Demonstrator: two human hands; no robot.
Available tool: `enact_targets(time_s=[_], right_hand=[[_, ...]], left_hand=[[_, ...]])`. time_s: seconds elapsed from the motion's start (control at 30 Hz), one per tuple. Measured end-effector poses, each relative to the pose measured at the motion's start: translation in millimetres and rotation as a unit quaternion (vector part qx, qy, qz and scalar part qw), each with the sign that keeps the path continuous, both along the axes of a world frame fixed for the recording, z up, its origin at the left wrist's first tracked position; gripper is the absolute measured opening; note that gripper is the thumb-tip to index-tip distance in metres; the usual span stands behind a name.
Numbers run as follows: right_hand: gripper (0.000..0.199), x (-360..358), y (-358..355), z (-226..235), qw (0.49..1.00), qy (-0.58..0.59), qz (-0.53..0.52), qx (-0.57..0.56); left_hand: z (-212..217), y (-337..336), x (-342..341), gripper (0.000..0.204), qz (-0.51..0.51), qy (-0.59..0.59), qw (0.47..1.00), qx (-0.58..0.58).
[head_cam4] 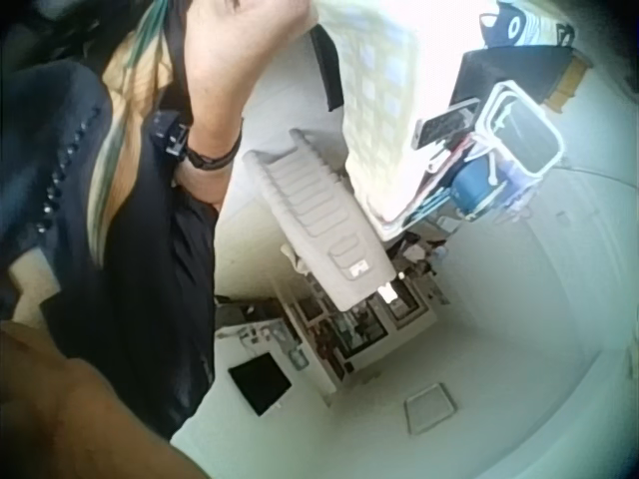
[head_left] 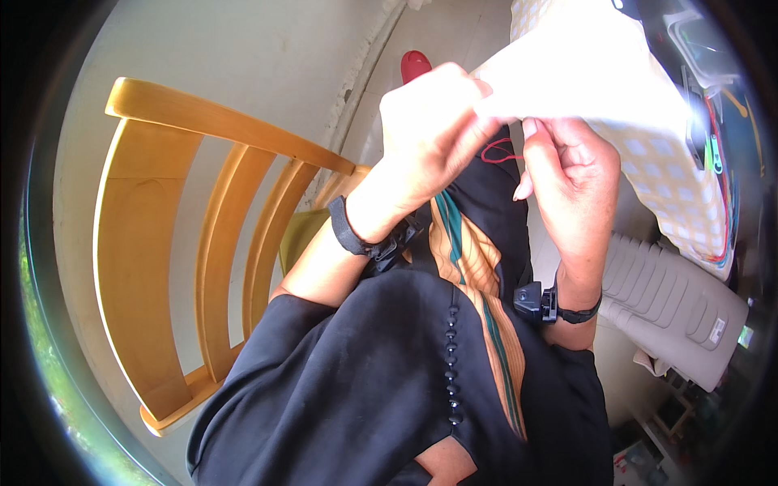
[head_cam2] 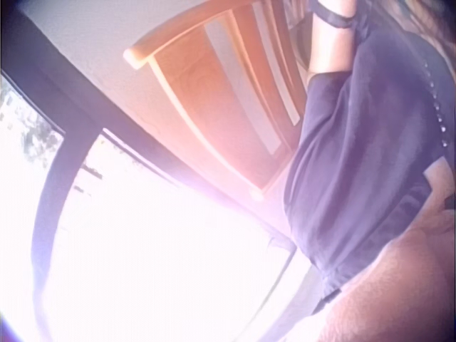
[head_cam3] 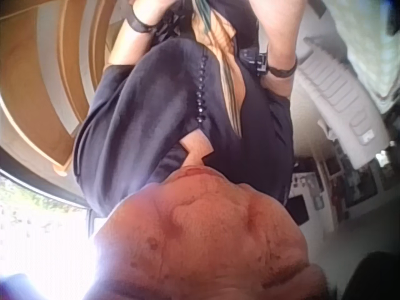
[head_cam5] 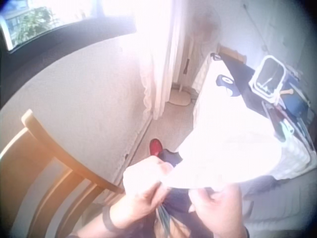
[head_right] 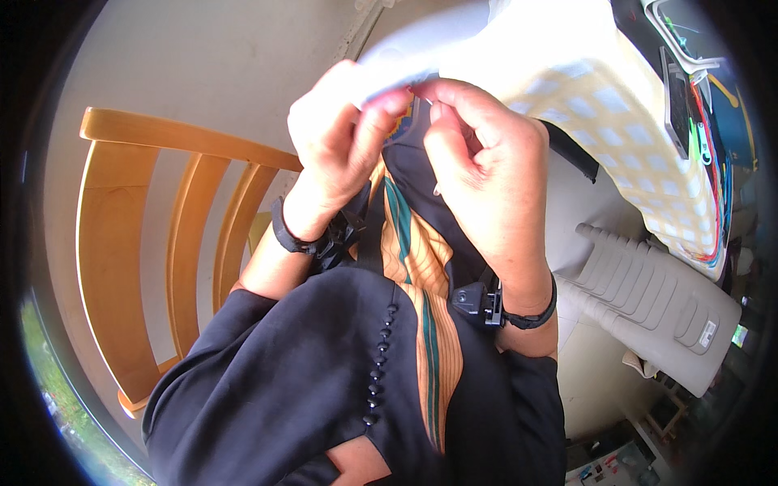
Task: The person embroiders a colorful pattern onto a white shoe insole by hand, repeatedly pulling a red thread through the material and adjusting the insole's position.
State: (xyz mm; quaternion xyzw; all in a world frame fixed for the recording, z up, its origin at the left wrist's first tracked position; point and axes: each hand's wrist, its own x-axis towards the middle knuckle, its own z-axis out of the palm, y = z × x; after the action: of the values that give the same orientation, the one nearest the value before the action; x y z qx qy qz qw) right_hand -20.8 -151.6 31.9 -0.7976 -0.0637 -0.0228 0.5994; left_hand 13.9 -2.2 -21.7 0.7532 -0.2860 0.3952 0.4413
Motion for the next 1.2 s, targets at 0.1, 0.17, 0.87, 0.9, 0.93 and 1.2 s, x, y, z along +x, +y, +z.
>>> enact_targets(time_s=[0.1, 0.17, 0.87, 0.9, 0.93, 1.2], right_hand=[[0.006, -6, -19, -35, 0.999, -0.018, -0.006, 0.05], [0.008, -5, -21, -39, 0.992, 0.032, -0.025, 0.122], [0.019, 32, -48, -40, 0.701, 0.23, 0.126, 0.663], [0.018, 34, -55, -38, 0.618, 0.242, 0.197, 0.721], [0.019, 35, -60, -35, 0.58, 0.231, 0.225, 0.748], [0.01, 0, -216, -15, 0.716, 0.058, -0.014, 0.695]], left_hand=[[-7, -3, 2, 0.028, 0.024, -0.085, 0.994, 0.07], [-4, -3, -2, 0.029, 0.006, -0.081, 0.993, 0.085], [3, 4, -11, 0.025, -0.349, 0.412, 0.797, -0.27], [0, 5, -8, 0.026, -0.337, 0.419, 0.786, -0.305], [-4, 7, -5, 0.027, -0.324, 0.425, 0.774, -0.338], [-12, 24, 22, 0.041, -0.188, 0.431, 0.681, -0.561]])
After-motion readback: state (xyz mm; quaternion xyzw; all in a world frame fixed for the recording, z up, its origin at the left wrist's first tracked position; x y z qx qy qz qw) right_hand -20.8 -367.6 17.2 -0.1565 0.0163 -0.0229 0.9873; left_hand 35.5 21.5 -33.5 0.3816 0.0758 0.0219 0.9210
